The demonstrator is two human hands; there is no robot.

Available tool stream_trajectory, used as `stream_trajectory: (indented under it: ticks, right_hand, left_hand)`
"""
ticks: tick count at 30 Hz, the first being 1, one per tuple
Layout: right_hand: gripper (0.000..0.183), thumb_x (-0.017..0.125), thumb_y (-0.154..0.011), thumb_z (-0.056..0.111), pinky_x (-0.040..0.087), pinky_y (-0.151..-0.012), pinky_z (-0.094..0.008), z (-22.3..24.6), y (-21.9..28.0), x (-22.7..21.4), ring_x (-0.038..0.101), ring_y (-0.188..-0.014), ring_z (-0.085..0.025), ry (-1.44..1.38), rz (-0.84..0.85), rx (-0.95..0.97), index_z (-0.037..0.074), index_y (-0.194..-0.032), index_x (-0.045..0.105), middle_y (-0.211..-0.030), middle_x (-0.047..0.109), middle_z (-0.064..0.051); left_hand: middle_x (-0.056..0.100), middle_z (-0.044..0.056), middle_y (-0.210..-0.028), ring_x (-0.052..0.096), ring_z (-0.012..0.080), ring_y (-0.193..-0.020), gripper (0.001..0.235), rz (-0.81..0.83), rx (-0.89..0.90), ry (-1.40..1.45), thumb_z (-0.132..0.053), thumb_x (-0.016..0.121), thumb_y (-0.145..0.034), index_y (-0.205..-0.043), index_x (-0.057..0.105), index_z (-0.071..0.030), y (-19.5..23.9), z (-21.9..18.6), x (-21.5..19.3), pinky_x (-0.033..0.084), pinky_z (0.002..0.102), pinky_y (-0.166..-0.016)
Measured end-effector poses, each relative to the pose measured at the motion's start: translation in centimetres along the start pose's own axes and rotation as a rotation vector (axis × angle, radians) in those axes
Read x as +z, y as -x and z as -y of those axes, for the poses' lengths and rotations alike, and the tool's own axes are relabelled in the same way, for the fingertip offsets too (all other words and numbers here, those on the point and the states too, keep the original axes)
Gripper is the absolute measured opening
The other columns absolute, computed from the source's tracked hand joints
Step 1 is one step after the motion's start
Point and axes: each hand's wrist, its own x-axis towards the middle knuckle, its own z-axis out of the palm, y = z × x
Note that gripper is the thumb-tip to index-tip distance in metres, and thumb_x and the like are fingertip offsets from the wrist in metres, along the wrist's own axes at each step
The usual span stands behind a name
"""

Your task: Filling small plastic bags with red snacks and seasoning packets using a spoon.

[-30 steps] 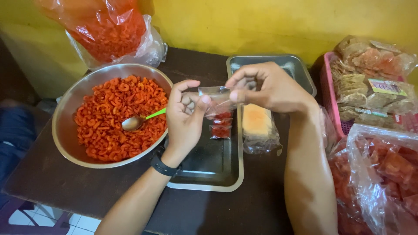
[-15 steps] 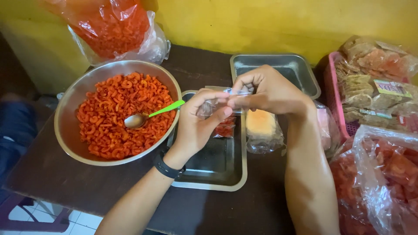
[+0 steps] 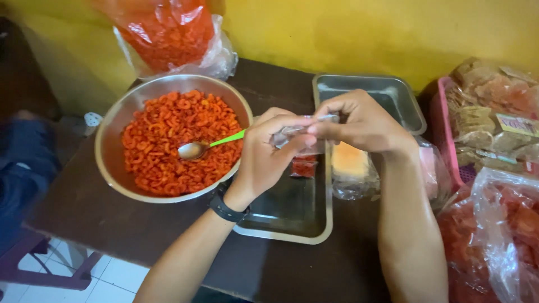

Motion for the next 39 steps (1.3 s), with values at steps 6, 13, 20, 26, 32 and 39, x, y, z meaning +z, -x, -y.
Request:
stream_trajectory:
  ticks: [6, 13, 20, 26, 32, 39]
  right_hand:
    - [0.007, 0.076, -0.092, 0.007, 0.051, -0.056, -0.024, 1.1, -0.4, 2.5, 0.06, -0.065, -0.007, -0.052, -0.056, -0.074, 0.001, -0.089, 0.077, -0.058, 0.066, -0.006]
    - [0.033, 0.066, -0.096, 0.018, 0.058, -0.078, -0.04, 1.3, -3.0, 6.7, 0.067, -0.08, -0.02, 0.045, -0.101, -0.148, -0.003, -0.121, 0.071, -0.088, 0.074, -0.015]
    - [0.027, 0.069, -0.088, 0.045, 0.047, -0.086, -0.046, 0.9, -9.6, 14.4, 0.068, -0.093, -0.028, 1.139, 0.135, -0.122, 0.019, -0.091, 0.075, -0.089, 0.074, -0.004]
    - [0.02, 0.06, -0.088, 0.022, 0.05, -0.069, -0.046, -2.7, -10.9, 15.7, 0.074, -0.076, -0.029, 1.341, 0.159, 0.027, 0.014, -0.083, 0.078, -0.075, 0.073, -0.007]
    - [0.018, 0.053, -0.099, 0.024, 0.058, -0.06, -0.042, -0.5, -9.6, 13.4, 0.075, -0.071, -0.027, 1.537, -0.224, 0.001, 0.019, -0.097, 0.07, -0.079, 0.07, -0.004]
    - [0.033, 0.049, -0.095, 0.022, 0.058, -0.058, -0.049, -7.1, -13.4, 17.8, 0.073, -0.061, -0.034, 1.329, -0.022, -0.025, 0.014, -0.072, 0.071, -0.062, 0.068, -0.009]
  left_hand:
    - [0.072, 0.001, -0.093, 0.071, 0.016, -0.09, 0.008, -0.1, 0.009, 0.085, -0.024, 0.08, -0.09, -0.096, 0.08, -0.019, 0.3, -1.8, -2.2, 0.055, 0.03, -0.085]
    - [0.066, 0.013, -0.106, 0.068, 0.033, -0.104, 0.01, -0.216, 0.098, -0.242, -0.013, 0.079, -0.09, -0.1, 0.078, -0.012, 1.9, -2.6, -15.9, 0.051, 0.044, -0.093]
    - [0.067, 0.01, -0.097, 0.068, 0.0302, -0.094, 0.008, -0.432, 0.028, -0.502, -0.003, 0.078, -0.092, -0.097, 0.075, -0.009, 5.5, 1.7, -22.2, 0.05, 0.039, -0.085]
    - [0.071, 0.007, -0.095, 0.07, 0.0279, -0.092, 0.009, -0.455, 0.015, -0.436, -0.005, 0.08, -0.089, -0.094, 0.077, -0.011, 6.0, 0.8, -22.1, 0.052, 0.037, -0.083]
    - [0.069, 0.01, -0.097, 0.069, 0.0323, -0.094, 0.009, -0.375, 0.073, -0.424, 0.0, 0.077, -0.09, -0.096, 0.075, -0.008, 4.8, 3.7, -24.1, 0.051, 0.042, -0.085]
    - [0.07, 0.006, -0.098, 0.071, 0.0297, -0.096, 0.008, -0.265, 0.025, -0.392, -0.007, 0.078, -0.09, -0.096, 0.077, -0.012, 5.3, 3.3, -22.2, 0.052, 0.039, -0.087]
